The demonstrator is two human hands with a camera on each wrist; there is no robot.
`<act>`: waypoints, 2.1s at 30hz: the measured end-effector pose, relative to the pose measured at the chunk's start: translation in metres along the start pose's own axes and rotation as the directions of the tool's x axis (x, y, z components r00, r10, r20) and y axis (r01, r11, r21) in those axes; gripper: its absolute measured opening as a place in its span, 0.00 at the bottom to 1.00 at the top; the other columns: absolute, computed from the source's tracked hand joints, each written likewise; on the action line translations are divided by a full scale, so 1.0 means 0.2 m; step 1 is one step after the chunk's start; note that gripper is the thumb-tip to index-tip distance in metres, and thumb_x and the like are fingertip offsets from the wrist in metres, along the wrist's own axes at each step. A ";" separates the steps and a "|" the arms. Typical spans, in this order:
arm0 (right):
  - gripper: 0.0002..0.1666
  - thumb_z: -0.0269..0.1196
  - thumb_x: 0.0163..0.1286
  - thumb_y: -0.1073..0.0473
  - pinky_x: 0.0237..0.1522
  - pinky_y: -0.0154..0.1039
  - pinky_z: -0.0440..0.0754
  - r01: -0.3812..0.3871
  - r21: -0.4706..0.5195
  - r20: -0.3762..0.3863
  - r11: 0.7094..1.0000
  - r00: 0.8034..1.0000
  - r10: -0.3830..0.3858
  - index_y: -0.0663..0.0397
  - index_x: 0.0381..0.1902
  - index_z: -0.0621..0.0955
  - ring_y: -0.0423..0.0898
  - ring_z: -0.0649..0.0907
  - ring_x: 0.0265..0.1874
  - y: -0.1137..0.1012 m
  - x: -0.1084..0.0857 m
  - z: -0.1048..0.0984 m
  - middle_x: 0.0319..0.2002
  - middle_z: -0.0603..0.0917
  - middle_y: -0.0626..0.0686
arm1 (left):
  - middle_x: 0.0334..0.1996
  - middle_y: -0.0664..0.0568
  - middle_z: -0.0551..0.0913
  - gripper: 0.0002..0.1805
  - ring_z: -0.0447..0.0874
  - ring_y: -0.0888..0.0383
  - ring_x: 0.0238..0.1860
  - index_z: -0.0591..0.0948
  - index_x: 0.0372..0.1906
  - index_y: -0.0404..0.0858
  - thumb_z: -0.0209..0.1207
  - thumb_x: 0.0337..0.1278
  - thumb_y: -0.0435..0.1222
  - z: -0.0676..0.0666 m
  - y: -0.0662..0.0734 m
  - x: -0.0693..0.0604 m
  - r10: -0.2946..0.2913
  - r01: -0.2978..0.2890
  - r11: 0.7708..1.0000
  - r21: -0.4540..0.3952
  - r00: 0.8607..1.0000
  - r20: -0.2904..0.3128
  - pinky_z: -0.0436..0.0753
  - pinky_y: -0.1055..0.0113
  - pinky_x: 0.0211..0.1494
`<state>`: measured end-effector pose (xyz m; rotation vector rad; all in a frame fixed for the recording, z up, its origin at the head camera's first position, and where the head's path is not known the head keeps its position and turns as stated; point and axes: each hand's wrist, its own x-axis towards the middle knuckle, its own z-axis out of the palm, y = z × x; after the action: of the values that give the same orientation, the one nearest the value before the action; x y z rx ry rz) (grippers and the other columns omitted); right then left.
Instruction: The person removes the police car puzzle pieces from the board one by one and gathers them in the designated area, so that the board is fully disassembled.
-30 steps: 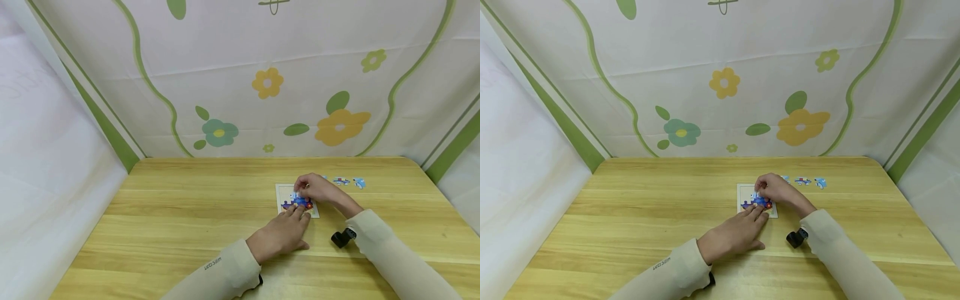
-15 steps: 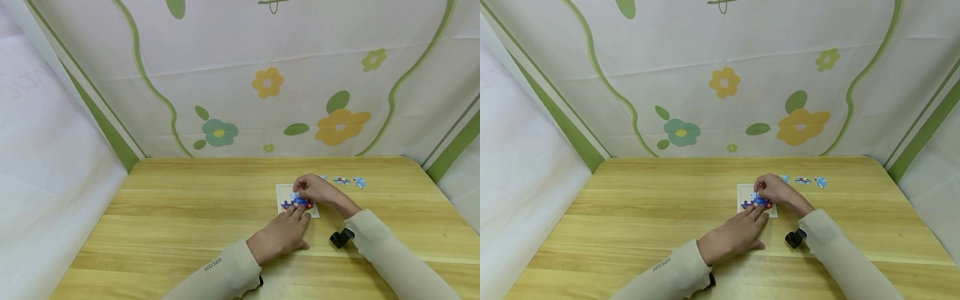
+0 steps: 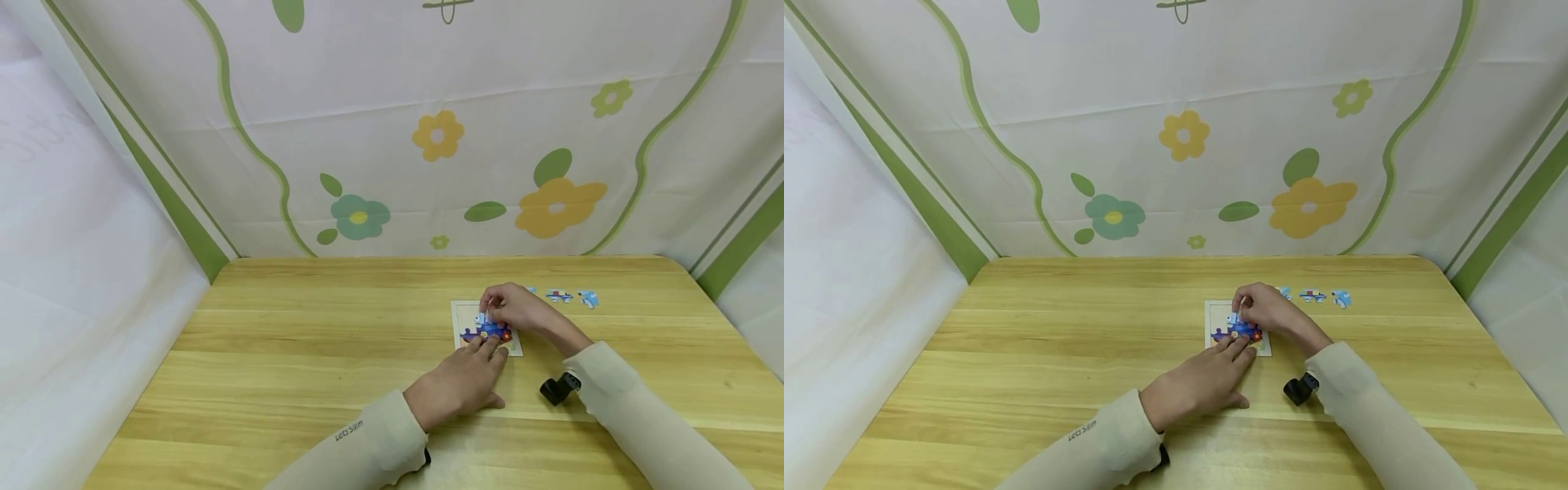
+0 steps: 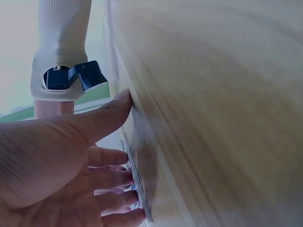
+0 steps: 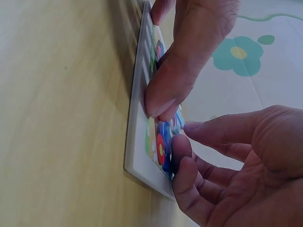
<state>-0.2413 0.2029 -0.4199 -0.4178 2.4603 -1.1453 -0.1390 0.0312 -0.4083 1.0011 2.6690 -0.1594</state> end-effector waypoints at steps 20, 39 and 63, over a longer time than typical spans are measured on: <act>0.10 0.55 0.71 0.76 0.29 0.37 0.81 0.040 0.027 -0.007 0.999 0.999 -0.040 0.64 0.42 0.82 0.48 0.80 0.27 0.01 0.00 -0.01 0.35 0.81 0.58 | 0.85 0.53 0.52 0.46 0.54 0.54 0.84 0.57 0.85 0.48 0.55 0.71 0.63 0.01 0.00 0.00 -0.002 0.002 1.000 0.002 1.000 0.005 0.67 0.65 0.81; 0.08 0.60 0.70 0.74 0.34 0.36 0.79 0.100 0.037 0.019 0.994 0.995 -0.101 0.65 0.45 0.83 0.47 0.78 0.33 0.02 -0.01 -0.03 0.35 0.82 0.57 | 0.85 0.54 0.52 0.46 0.53 0.55 0.85 0.58 0.84 0.48 0.55 0.71 0.63 0.01 0.00 0.00 0.003 -0.003 1.000 -0.001 1.000 0.003 0.67 0.65 0.81; 0.14 0.54 0.80 0.68 0.36 0.46 0.91 -0.047 0.105 -0.148 0.993 0.987 0.063 0.71 0.57 0.77 0.51 0.88 0.31 0.16 -0.23 -0.30 0.43 0.80 0.62 | 0.86 0.54 0.52 0.45 0.53 0.54 0.85 0.57 0.85 0.47 0.55 0.71 0.62 0.02 0.00 0.00 -0.001 0.001 1.000 -0.017 1.000 0.001 0.65 0.64 0.82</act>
<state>-0.2323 0.2818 -0.3995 -0.2398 2.5108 -1.3153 -0.1378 0.0300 -0.4109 0.9944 2.6655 -0.1377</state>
